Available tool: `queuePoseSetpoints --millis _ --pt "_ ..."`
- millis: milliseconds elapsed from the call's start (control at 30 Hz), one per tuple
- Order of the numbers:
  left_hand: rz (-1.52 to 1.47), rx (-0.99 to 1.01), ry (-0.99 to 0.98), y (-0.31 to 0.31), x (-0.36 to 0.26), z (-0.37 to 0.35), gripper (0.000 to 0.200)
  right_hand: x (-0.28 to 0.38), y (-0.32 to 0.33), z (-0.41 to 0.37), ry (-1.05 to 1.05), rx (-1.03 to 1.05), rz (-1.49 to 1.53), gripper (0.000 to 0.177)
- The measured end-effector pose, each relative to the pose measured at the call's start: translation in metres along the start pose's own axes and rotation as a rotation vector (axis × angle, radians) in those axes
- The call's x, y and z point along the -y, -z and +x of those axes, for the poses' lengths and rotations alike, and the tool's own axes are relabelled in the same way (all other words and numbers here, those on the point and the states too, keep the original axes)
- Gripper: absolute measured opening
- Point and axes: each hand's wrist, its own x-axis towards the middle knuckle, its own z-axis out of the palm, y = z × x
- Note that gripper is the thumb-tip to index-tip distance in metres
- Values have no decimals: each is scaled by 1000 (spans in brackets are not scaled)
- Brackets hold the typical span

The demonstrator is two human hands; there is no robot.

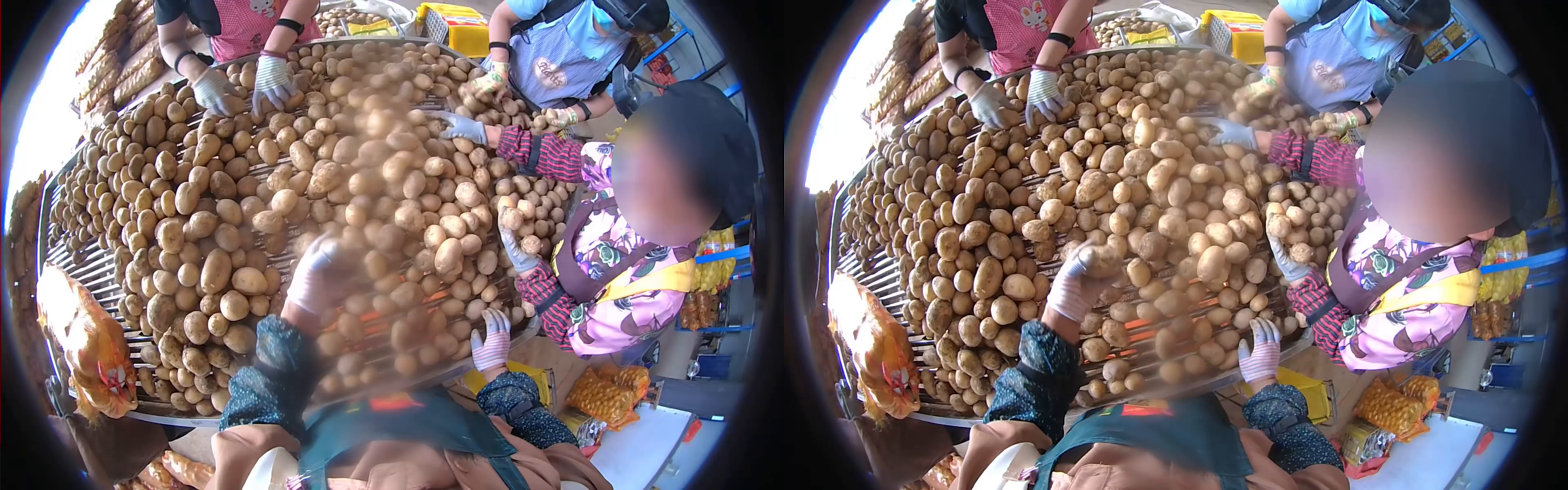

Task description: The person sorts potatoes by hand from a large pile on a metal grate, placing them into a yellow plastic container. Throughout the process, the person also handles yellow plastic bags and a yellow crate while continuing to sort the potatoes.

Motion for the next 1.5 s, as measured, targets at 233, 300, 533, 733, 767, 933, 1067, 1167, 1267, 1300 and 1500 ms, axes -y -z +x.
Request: queuePoseSetpoints --millis 233,300,533,733,767,933,1067,1167,1267,1300,1500 --pt "-118 -167 184 -9 16 -58 41 71 17 37 59 -124 211 51" --pt "-62 -221 144 13 28 -67 42 125 24 91 337 -62 369 35" --pt "-8 -111 73 34 20 -84 52 268 -54 265 671 263 -64 52" --pt "-155 -229 63 68 32 -79 53 269 -121 355 780 224 -295 30" --pt "-199 -212 77 67 29 -79 54 264 -118 363 763 175 -239 28" --pt "-319 -144 100 82 36 -66 62 197 -99 406 695 106 -374 23" --pt "-389 -151 107 104 51 -61 60 131 -106 448 527 -14 -445 35" --pt "36 -262 15 108 55 -59 57 136 -108 456 501 -47 -375 41" --pt "71 -313 28 106 54 -55 55 177 -122 463 515 228 -131 51" --pt "-32 -320 59 106 53 -54 55 190 -133 461 474 390 71 56" --pt "-397 -270 156 98 39 -60 50 245 -139 452 244 622 -189 74"
